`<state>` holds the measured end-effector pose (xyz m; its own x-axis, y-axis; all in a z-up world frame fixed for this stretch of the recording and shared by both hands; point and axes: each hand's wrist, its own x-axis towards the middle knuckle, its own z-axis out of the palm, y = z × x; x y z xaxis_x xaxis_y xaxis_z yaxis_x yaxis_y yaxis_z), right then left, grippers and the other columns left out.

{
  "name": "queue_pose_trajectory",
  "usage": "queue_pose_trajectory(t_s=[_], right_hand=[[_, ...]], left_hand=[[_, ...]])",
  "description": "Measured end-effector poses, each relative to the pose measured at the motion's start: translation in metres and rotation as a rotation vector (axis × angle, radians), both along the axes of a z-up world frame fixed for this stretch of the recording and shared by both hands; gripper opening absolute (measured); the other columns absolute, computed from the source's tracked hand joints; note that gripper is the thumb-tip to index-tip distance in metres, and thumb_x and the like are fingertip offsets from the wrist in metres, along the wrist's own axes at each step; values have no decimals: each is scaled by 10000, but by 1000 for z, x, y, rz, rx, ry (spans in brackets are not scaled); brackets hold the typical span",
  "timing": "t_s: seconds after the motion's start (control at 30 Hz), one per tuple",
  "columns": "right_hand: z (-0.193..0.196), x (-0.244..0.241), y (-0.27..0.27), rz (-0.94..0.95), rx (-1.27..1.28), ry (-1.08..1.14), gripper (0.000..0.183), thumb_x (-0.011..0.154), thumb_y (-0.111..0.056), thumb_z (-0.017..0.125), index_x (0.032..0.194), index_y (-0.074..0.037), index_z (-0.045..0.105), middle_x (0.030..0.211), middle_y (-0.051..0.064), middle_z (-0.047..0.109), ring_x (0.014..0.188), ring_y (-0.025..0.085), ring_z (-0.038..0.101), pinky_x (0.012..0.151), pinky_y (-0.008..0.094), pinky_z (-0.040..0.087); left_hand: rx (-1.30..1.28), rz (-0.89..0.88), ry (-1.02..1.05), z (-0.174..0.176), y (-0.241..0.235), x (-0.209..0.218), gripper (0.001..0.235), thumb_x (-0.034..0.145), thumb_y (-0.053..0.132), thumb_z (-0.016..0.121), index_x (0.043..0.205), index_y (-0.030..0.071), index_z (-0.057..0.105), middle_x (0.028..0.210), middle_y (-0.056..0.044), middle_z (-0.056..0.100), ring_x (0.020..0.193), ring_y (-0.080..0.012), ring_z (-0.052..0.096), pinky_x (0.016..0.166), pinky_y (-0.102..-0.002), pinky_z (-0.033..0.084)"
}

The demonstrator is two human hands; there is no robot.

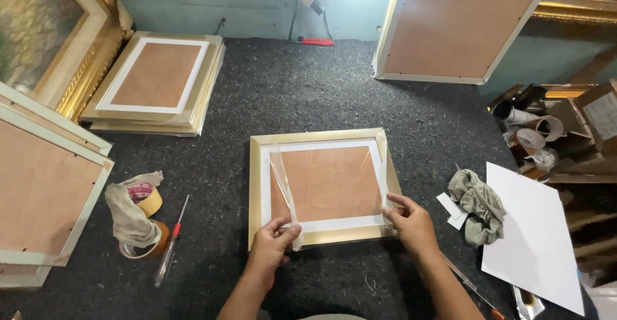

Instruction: A person cleans a picture frame by wiping it with a cloth and then removing thin strips of adhesive or protective material from the edges.

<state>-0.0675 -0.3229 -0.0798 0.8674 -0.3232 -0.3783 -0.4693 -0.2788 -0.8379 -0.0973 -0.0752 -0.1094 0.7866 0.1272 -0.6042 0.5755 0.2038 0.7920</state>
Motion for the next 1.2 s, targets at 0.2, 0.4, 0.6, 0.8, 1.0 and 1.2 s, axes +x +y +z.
queue_pose_trajectory(t_s=[0.2, 0.4, 0.6, 0.8, 1.0, 1.2], right_hand=[[8, -3, 24, 78, -5, 40, 420, 728, -133, 582, 1143, -169, 632, 642, 18, 498, 541, 136, 427, 530, 273, 360], [11, -13, 49, 214, 87, 52, 442, 717, -83, 569, 1149, -157, 627, 682, 27, 590, 570, 112, 451, 567, 227, 374], [14, -25, 64, 390, -12, 61, 362, 730, -167, 572, 1078, -198, 665, 642, -19, 543, 578, 86, 484, 579, 224, 419], [24, -28, 51, 561, 40, 26, 347, 728, -207, 602, 1069, -163, 653, 993, -19, 714, 861, 63, 639, 789, 204, 475], [24, -19, 3, 391, -313, 150, 268, 701, -189, 715, 968, -200, 699, 708, -34, 662, 668, 64, 596, 657, 186, 434], [-21, -12, -55, 625, -409, -13, 281, 608, -75, 746, 853, -191, 673, 813, -33, 597, 748, 91, 557, 700, 206, 432]], left_hand=[[-118, -170, 107, 23, -25, -4, 424, 757, 217, 608, 1174, 146, 574, 749, 7, 518, 625, -87, 486, 423, -192, 327], [-264, -282, 100, 25, -41, 2, 230, 819, 124, 510, 1021, 136, 620, 657, 11, 473, 567, -102, 432, 560, -238, 402], [-423, -227, 187, 49, -51, 6, 332, 865, 328, 465, 1039, 57, 545, 966, -125, 651, 728, -232, 579, 576, -343, 491], [-313, -246, 133, 14, -51, 6, 243, 832, 187, 532, 1050, 84, 498, 897, -91, 629, 752, -204, 608, 590, -322, 493], [-381, -123, 182, 23, -45, 5, 293, 841, 89, 497, 1129, 37, 505, 939, -122, 619, 824, -230, 617, 731, -349, 486], [-591, 93, 222, -1, -36, 8, 239, 817, 4, 399, 1042, 4, 481, 755, -130, 503, 690, -259, 553, 600, -381, 471]])
